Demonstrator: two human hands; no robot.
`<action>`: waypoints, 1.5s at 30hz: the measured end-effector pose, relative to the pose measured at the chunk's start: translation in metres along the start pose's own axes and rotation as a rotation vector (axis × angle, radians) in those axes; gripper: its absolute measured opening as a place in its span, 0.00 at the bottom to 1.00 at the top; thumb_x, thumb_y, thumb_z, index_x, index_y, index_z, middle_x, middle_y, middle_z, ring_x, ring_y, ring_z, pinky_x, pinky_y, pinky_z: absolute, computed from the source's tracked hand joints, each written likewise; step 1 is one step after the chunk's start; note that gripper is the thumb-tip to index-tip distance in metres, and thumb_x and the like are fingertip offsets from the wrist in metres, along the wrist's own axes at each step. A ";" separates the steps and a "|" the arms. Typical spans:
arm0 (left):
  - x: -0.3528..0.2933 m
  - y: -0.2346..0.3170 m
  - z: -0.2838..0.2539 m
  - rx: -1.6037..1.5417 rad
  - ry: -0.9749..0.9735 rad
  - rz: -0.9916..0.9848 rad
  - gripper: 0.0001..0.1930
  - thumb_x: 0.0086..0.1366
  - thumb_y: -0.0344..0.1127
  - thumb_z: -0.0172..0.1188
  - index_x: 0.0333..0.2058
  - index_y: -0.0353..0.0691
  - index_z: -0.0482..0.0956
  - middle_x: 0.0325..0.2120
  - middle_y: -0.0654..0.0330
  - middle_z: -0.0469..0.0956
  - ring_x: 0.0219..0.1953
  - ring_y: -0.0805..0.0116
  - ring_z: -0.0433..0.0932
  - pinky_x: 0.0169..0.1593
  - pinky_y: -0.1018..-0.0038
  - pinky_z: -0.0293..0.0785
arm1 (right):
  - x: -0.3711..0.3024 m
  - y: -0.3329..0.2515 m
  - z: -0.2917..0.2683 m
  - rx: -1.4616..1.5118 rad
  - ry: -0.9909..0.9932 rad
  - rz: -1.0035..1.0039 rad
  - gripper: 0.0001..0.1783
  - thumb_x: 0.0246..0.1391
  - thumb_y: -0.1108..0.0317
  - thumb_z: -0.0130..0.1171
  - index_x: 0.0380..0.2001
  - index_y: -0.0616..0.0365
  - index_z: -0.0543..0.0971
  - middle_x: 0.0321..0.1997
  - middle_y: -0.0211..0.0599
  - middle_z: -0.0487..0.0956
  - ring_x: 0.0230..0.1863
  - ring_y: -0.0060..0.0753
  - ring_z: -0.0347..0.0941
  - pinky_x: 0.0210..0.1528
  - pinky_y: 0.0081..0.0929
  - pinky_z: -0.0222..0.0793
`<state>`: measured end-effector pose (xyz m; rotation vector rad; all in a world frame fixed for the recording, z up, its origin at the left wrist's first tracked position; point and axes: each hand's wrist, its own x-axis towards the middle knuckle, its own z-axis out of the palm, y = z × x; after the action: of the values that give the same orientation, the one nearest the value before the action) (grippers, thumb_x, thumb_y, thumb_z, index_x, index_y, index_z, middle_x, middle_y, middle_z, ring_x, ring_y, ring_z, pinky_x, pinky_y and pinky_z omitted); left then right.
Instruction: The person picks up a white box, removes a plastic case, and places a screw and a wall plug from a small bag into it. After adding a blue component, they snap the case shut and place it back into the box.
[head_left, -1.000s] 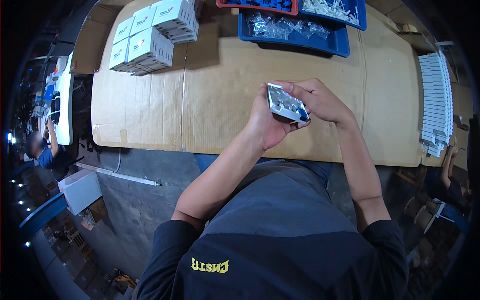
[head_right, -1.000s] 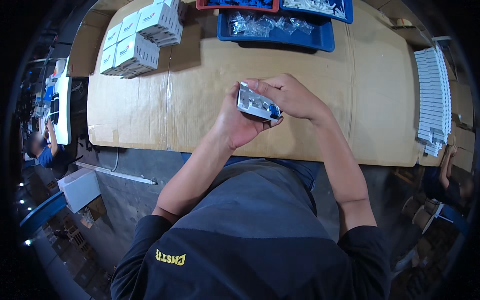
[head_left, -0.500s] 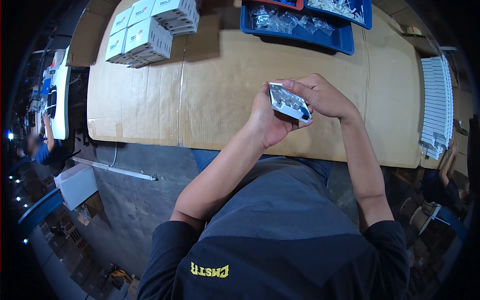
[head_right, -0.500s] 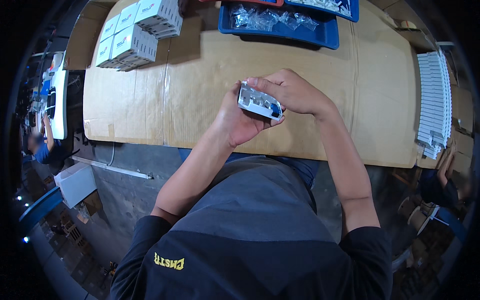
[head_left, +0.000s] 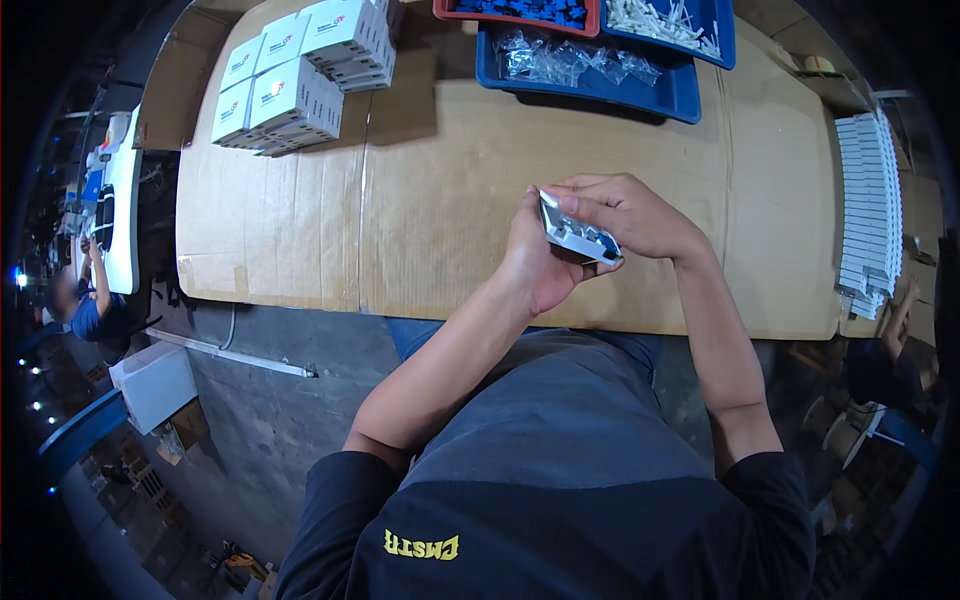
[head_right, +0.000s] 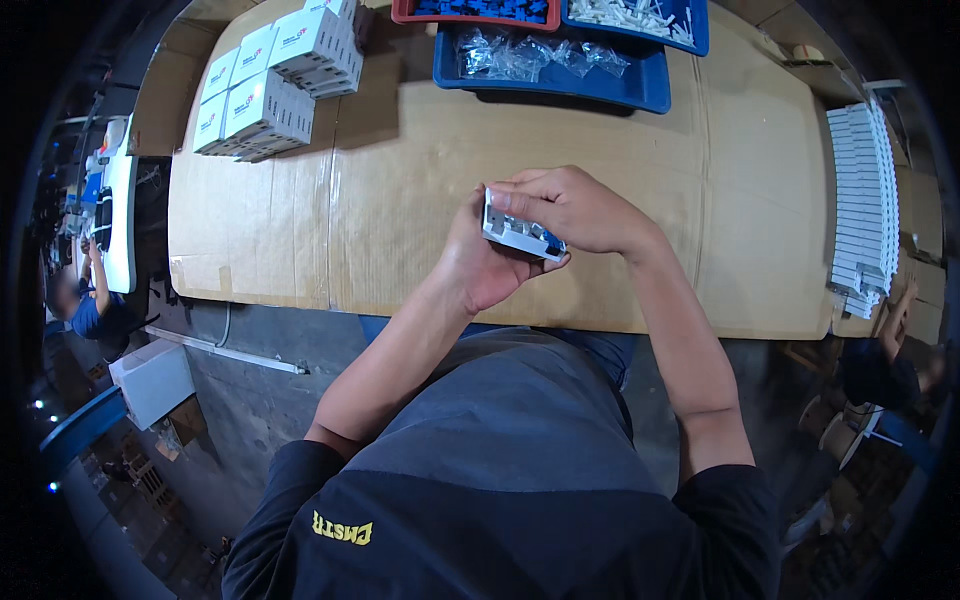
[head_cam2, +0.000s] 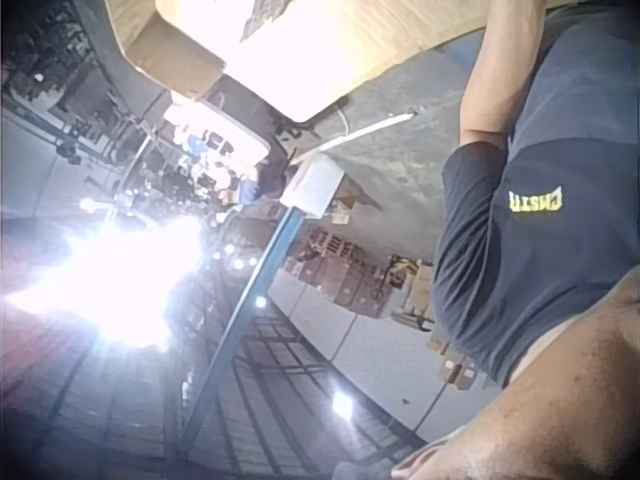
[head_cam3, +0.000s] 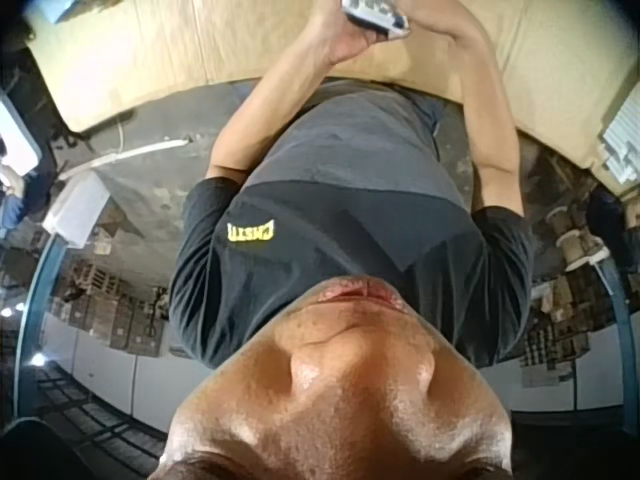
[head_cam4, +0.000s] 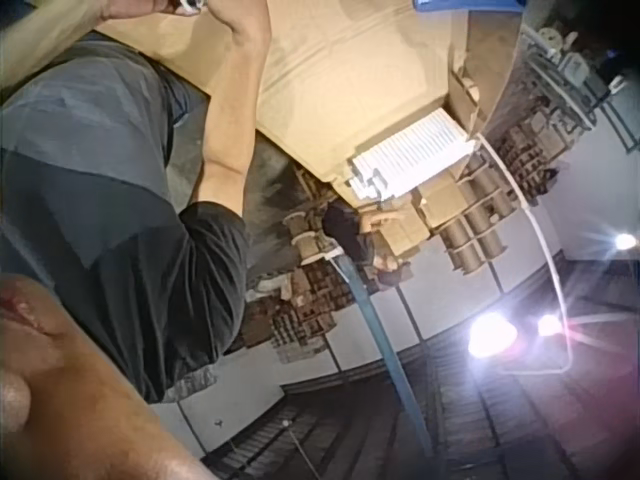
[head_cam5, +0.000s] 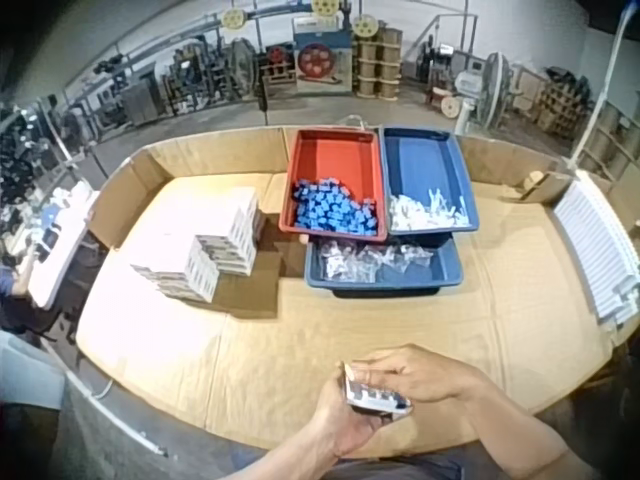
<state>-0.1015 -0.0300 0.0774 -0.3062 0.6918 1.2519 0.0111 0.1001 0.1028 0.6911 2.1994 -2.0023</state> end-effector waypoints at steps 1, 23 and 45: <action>0.001 0.000 -0.001 -0.001 -0.001 0.003 0.36 0.78 0.64 0.22 0.66 0.45 0.65 0.60 0.50 0.72 0.60 0.50 0.75 0.58 0.45 0.77 | 0.000 0.002 0.002 -0.059 0.016 -0.052 0.28 0.72 0.49 0.55 0.60 0.62 0.80 0.50 0.37 0.85 0.48 0.22 0.78 0.52 0.23 0.74; -0.024 0.016 0.018 0.259 -0.056 0.330 0.21 0.76 0.45 0.56 0.58 0.36 0.72 0.50 0.54 0.79 0.52 0.65 0.81 0.57 0.65 0.78 | -0.019 0.004 0.037 -0.079 0.598 -0.376 0.39 0.64 0.60 0.66 0.73 0.58 0.64 0.76 0.48 0.66 0.83 0.43 0.47 0.81 0.50 0.40; -0.016 0.010 -0.009 0.750 -0.031 0.748 0.27 0.68 0.32 0.68 0.64 0.33 0.71 0.54 0.56 0.78 0.56 0.68 0.76 0.59 0.70 0.73 | -0.032 0.012 0.028 0.690 0.647 -0.390 0.25 0.57 0.78 0.69 0.57 0.60 0.75 0.51 0.34 0.81 0.55 0.25 0.77 0.60 0.29 0.74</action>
<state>-0.1165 -0.0448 0.0821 0.6469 1.2518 1.5711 0.0374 0.0654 0.0993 1.1900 1.9816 -3.1714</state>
